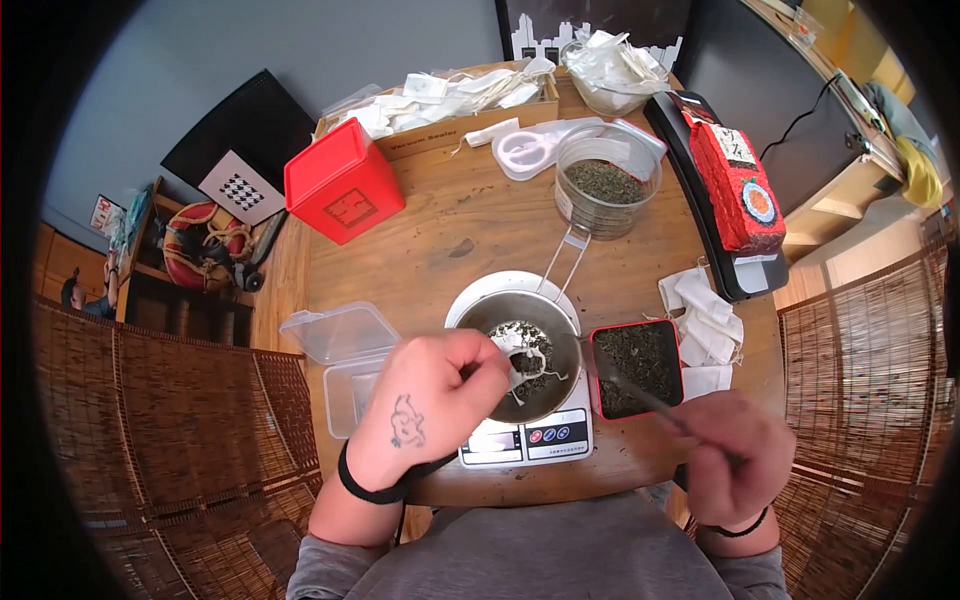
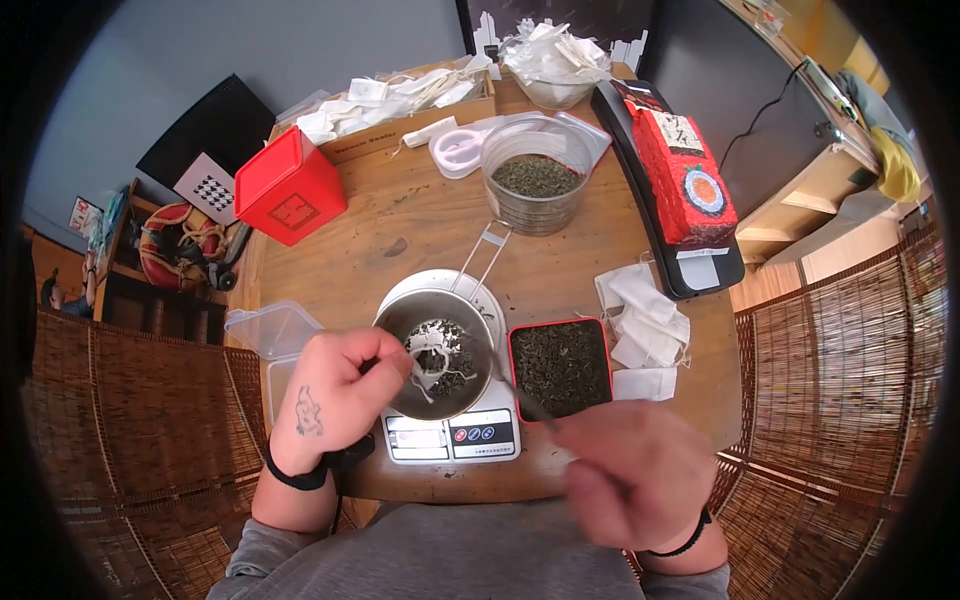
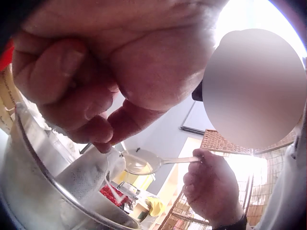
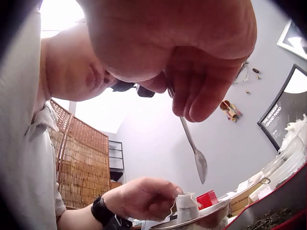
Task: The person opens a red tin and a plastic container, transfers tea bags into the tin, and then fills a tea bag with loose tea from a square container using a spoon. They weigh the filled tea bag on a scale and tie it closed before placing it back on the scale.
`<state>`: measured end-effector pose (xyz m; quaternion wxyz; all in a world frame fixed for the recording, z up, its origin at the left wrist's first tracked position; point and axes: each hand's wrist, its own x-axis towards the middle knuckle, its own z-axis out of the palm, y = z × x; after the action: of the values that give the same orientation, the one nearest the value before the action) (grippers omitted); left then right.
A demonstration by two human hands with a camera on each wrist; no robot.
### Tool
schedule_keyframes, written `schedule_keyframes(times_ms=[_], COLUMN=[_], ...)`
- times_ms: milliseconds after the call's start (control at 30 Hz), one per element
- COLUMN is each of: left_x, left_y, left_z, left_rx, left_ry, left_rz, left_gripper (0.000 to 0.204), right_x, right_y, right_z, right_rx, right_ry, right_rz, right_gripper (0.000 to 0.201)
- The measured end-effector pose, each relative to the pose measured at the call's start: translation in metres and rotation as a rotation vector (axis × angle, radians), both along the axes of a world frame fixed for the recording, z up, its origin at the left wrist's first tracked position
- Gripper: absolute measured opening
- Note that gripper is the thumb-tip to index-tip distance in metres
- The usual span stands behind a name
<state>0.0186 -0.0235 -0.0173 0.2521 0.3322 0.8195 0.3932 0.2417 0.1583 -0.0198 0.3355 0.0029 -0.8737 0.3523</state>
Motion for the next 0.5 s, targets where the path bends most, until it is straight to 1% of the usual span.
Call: schedule_keyframes(times_ms=[67, 100, 167, 200, 233, 300, 367, 433, 500], left_x=[-0.002, -0.003, -0.002, -0.002, -0.002, -0.002, -0.003, -0.001, 0.0], left_y=[-0.004, -0.004, -0.008, -0.008, -0.008, -0.007, -0.006, -0.005, -0.003], left_z=[0.0, 0.0, -0.001, -0.001, -0.002, -0.005, -0.006, -0.007, -0.007], left_rx=[0.0, 0.012, 0.017, 0.027, 0.032, 0.016, 0.002, 0.004, 0.009], left_ry=[-0.016, -0.02, -0.031, -0.025, -0.026, -0.028, -0.021, -0.028, -0.027], left_rz=[0.024, 0.036, 0.053, 0.057, 0.056, 0.052, 0.05, 0.048, 0.047], left_gripper=[0.016, 0.016, 0.016, 0.016, 0.016, 0.016, 0.016, 0.016, 0.016], right_x=[0.009, 0.013, 0.021, 0.025, 0.028, 0.03, 0.03, 0.031, 0.029], right_y=[0.002, 0.002, 0.001, 0.01, 0.014, 0.02, 0.023, 0.025, 0.025], right_z=[-0.011, -0.014, -0.021, -0.023, -0.024, -0.028, -0.033, -0.038, -0.044], right_rx=[-0.216, -0.215, -0.484, -0.426, -0.427, -0.472, -0.435, -0.287, -0.303], right_ry=[0.061, 0.064, 0.057, 0.026, 0.023, -0.072, -0.091, -0.204, -0.205], right_rz=[-0.18, -0.18, -0.349, -0.329, -0.338, -0.384, -0.401, -0.415, -0.4], right_gripper=[0.017, 0.017, 0.015, 0.014, 0.014, 0.012, 0.011, 0.01, 0.009])
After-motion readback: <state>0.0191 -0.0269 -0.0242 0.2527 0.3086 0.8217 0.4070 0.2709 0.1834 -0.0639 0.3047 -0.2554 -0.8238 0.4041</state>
